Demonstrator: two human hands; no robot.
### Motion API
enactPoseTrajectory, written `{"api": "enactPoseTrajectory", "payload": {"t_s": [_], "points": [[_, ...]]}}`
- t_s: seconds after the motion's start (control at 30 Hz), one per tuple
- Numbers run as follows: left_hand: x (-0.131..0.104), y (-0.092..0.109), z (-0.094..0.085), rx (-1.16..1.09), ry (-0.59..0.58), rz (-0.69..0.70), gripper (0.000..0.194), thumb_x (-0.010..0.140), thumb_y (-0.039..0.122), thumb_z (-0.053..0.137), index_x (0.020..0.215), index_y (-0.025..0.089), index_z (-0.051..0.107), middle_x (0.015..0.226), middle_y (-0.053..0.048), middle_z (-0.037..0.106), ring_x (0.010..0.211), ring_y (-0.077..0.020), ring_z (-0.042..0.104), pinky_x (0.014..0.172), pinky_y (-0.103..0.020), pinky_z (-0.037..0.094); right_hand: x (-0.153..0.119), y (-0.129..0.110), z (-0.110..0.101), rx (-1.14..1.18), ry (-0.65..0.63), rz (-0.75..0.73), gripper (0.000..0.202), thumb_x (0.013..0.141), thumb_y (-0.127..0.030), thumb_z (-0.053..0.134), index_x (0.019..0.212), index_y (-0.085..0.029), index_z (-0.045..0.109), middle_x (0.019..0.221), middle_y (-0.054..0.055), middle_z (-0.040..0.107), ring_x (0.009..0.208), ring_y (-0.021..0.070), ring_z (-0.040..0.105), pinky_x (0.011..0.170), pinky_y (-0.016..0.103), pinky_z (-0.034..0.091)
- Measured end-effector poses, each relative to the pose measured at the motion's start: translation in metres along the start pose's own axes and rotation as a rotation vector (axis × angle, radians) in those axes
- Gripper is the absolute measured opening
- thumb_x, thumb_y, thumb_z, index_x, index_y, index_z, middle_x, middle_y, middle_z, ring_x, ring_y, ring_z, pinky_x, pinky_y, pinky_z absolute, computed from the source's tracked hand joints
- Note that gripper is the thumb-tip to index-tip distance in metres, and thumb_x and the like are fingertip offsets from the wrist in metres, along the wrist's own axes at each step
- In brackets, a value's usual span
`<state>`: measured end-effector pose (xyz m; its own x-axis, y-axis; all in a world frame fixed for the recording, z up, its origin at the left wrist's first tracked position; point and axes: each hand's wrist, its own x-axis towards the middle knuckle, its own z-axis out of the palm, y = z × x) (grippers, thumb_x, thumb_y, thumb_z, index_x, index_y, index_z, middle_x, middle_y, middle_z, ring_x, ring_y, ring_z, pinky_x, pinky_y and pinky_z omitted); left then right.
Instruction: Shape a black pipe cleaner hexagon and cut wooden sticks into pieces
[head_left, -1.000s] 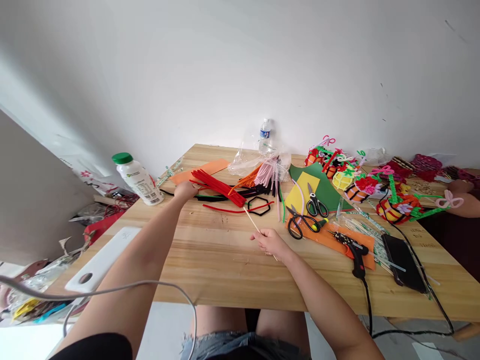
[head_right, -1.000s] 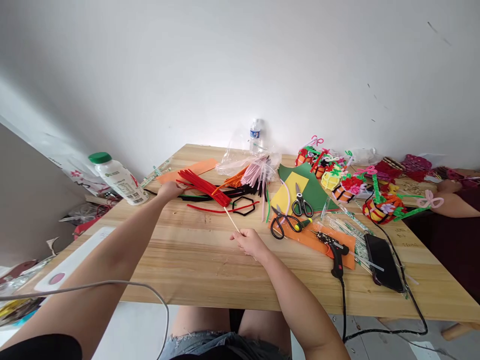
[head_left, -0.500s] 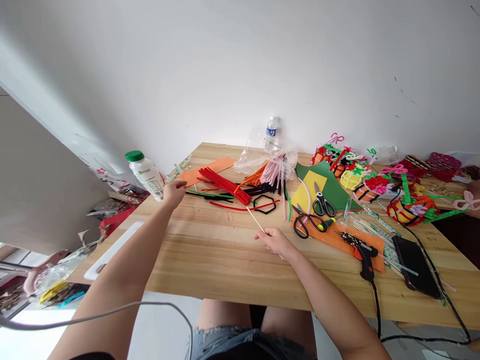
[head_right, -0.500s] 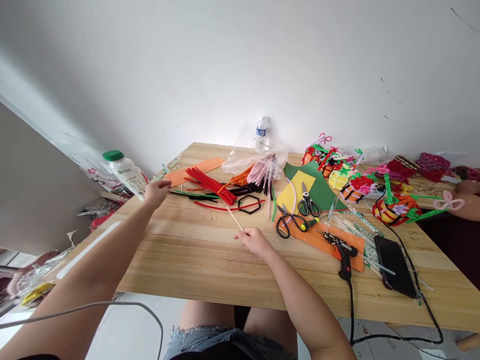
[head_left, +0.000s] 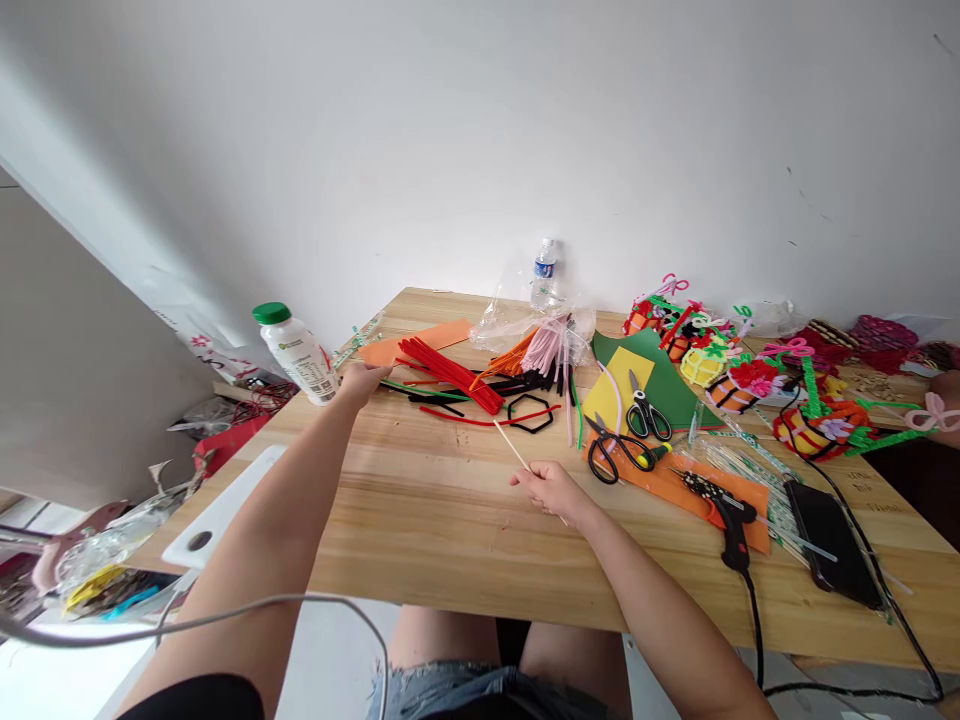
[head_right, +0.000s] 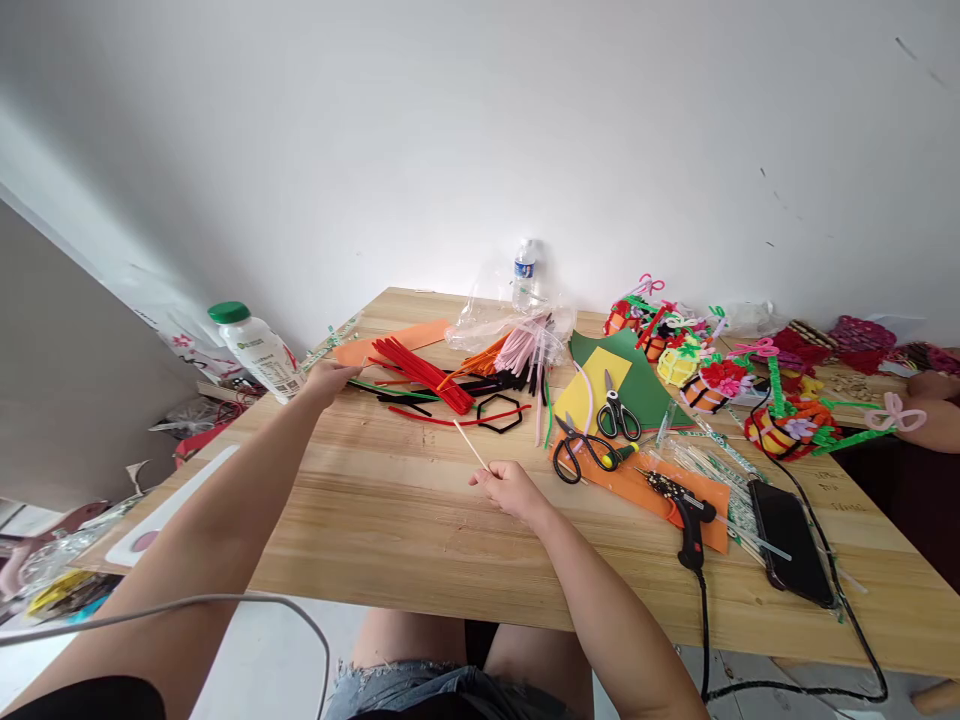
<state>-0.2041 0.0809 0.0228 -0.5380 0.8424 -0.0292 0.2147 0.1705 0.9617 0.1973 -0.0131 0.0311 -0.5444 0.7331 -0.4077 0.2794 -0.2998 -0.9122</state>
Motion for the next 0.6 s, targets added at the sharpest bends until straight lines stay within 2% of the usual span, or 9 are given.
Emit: {"api": "enactPoseTrajectory", "payload": {"t_s": [0.13, 0.23, 0.33, 0.47, 0.6], "points": [[-0.028, 0.009, 0.003, -0.298, -0.154, -0.006, 0.016, 0.068, 0.026, 0.066, 0.063, 0.015, 0.056, 0.061, -0.004, 0.057, 0.047, -0.0085, 0.042, 0.042, -0.022, 0.033, 0.002, 0.002, 0.0, -0.008, -0.003, -0.014, 0.033, 0.08, -0.049, 0.057, 0.084, -0.016, 0.057, 0.046, -0.012, 0.026, 0.04, 0.0039, 0.02, 0.04, 0.019, 0.013], [-0.055, 0.015, 0.016, -0.459, -0.28, 0.011, 0.014, 0.071, 0.026, 0.067, 0.069, 0.014, 0.059, 0.07, -0.005, 0.059, 0.052, -0.0081, 0.045, 0.048, -0.022, 0.04, 0.003, 0.002, 0.001, -0.017, 0.002, -0.037, 0.039, 0.079, -0.053, 0.055, 0.086, -0.015, 0.058, 0.049, -0.011, 0.026, 0.041, 0.004, 0.02, 0.04, 0.019, 0.013], [-0.074, 0.019, 0.031, -0.585, -0.348, 0.042, 0.013, 0.072, 0.025, 0.069, 0.074, 0.015, 0.06, 0.072, -0.003, 0.059, 0.059, -0.0093, 0.051, 0.056, -0.024, 0.045, 0.002, 0.002, 0.002, -0.01, 0.004, -0.054, 0.043, 0.078, -0.056, 0.055, 0.086, -0.014, 0.059, 0.05, -0.011, 0.026, 0.042, 0.0043, 0.02, 0.041, 0.019, 0.012], [-0.079, 0.021, 0.035, -0.667, -0.312, 0.075, 0.015, 0.069, 0.025, 0.07, 0.077, 0.014, 0.063, 0.074, -0.004, 0.06, 0.064, -0.0119, 0.055, 0.061, -0.027, 0.046, 0.002, 0.002, 0.002, 0.005, 0.012, -0.058, 0.044, 0.079, -0.057, 0.054, 0.086, -0.014, 0.059, 0.05, -0.01, 0.026, 0.042, 0.0046, 0.02, 0.041, 0.02, 0.012], [-0.069, 0.019, 0.018, -0.628, -0.225, 0.058, 0.02, 0.066, 0.028, 0.071, 0.076, 0.014, 0.061, 0.08, -0.005, 0.063, 0.062, -0.0127, 0.057, 0.056, -0.027, 0.043, 0.002, 0.004, 0.001, -0.012, 0.007, -0.062, 0.043, 0.079, -0.057, 0.055, 0.085, -0.014, 0.059, 0.05, -0.01, 0.026, 0.042, 0.0046, 0.02, 0.042, 0.02, 0.013]]}}
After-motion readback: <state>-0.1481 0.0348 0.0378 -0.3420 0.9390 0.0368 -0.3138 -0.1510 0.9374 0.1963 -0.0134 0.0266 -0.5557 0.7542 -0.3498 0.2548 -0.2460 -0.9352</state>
